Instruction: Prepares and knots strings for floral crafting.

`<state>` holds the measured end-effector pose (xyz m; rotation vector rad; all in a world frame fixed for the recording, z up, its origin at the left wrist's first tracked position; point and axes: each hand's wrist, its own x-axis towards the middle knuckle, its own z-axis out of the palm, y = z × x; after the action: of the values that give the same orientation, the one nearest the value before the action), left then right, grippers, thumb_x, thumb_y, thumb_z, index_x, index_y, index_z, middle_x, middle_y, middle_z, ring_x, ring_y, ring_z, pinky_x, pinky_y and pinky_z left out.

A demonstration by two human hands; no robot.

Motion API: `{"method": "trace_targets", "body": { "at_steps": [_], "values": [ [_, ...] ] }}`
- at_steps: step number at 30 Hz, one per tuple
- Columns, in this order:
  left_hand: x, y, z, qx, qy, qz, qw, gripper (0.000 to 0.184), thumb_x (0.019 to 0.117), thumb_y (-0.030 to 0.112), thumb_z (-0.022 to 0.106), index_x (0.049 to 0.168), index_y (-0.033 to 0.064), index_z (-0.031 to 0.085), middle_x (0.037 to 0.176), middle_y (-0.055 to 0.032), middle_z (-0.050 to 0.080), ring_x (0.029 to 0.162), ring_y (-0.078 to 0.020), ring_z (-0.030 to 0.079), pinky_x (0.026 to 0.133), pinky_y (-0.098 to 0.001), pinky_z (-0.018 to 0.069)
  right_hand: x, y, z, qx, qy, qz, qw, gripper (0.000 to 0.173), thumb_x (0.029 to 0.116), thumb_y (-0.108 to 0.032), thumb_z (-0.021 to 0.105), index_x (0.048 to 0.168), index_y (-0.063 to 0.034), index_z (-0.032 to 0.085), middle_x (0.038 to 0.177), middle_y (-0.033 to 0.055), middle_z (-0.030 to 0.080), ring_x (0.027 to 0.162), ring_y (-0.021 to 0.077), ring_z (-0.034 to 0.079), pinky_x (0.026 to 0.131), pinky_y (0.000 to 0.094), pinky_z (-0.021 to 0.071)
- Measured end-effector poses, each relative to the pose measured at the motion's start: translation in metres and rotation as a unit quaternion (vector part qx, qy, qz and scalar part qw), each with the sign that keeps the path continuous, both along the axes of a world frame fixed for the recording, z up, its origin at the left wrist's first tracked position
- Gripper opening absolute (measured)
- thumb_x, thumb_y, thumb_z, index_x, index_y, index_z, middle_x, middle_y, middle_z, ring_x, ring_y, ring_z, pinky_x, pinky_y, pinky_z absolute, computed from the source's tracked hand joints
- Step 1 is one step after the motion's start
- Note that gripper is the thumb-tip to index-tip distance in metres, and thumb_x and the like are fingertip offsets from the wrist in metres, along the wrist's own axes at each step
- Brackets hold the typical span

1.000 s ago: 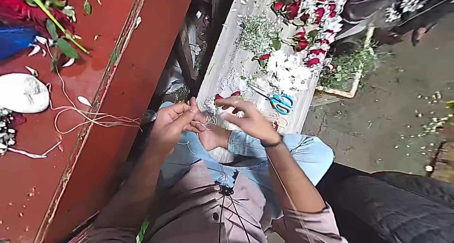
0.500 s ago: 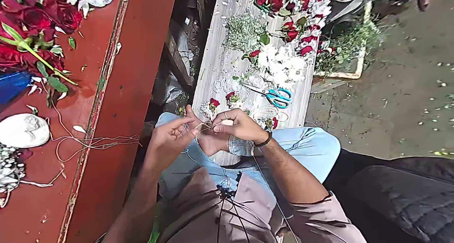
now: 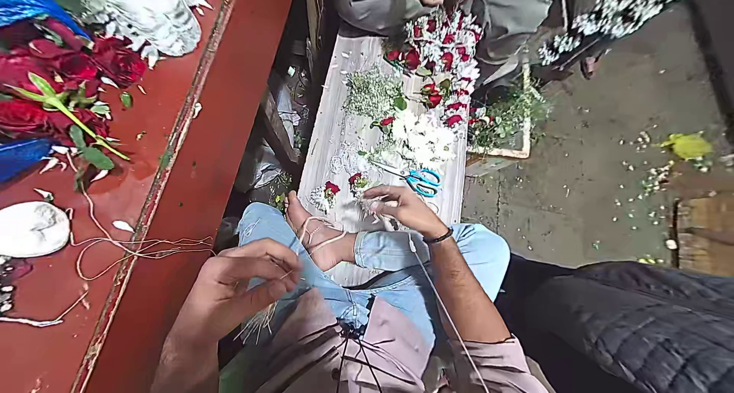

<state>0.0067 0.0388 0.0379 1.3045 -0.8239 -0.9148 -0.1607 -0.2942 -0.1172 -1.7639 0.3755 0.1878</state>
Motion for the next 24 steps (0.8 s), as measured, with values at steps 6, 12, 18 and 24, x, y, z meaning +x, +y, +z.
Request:
{"method": "trace_targets", "body": {
  "at_steps": [6,12,18,24],
  "values": [
    [-0.002,-0.002,0.017,-0.031,-0.047,0.031,0.998,0.021,0.1019,0.029,0.064,0.096,0.0119,0.074,0.12,-0.0091,0.072,0.106,-0.0248,0.072,0.09,-0.037,0.0627,-0.008,-0.099,-0.096,-0.409,0.307,-0.081,0.855,0.036,0.0792,-0.02,0.082,0.108,-0.0022,0.071,0.116,0.0279,0.065,0.103,0.051,0.064,0.079,0.0722,0.0519],
    [-0.001,-0.007,-0.002,0.008,-0.061,-0.001,0.998,0.027,0.1031,0.032,0.062,0.105,0.0086,0.075,0.132,-0.0129,0.065,0.124,-0.0297,0.064,0.104,-0.0424,0.0574,-0.008,-0.096,-0.107,-0.438,0.294,-0.042,0.848,0.051,0.0736,-0.012,0.084,0.12,-0.0027,0.064,0.11,0.0281,0.067,0.096,0.051,0.067,0.074,0.0705,0.0529],
    [0.006,-0.013,-0.037,-0.004,-0.005,0.038,0.999,0.027,0.1013,0.025,0.065,0.104,-0.0001,0.075,0.13,-0.0167,0.067,0.122,-0.0284,0.065,0.105,-0.0415,0.0554,-0.024,-0.114,-0.042,-0.348,0.269,-0.083,0.894,0.052,0.076,-0.016,0.082,0.124,-0.0111,0.062,0.087,0.0234,0.069,0.082,0.0487,0.067,0.068,0.0737,0.0488],
    [0.008,-0.03,-0.061,-0.018,0.056,0.035,0.998,0.033,0.098,0.028,0.07,0.109,-0.0028,0.074,0.136,-0.018,0.064,0.127,-0.0284,0.061,0.107,-0.041,0.053,-0.062,-0.06,0.047,0.052,0.068,-0.048,0.995,0.058,0.0808,-0.009,0.077,0.136,-0.0095,0.058,0.102,0.0101,0.071,0.083,0.0215,0.07,0.071,0.0388,0.0614]
  ]
}}
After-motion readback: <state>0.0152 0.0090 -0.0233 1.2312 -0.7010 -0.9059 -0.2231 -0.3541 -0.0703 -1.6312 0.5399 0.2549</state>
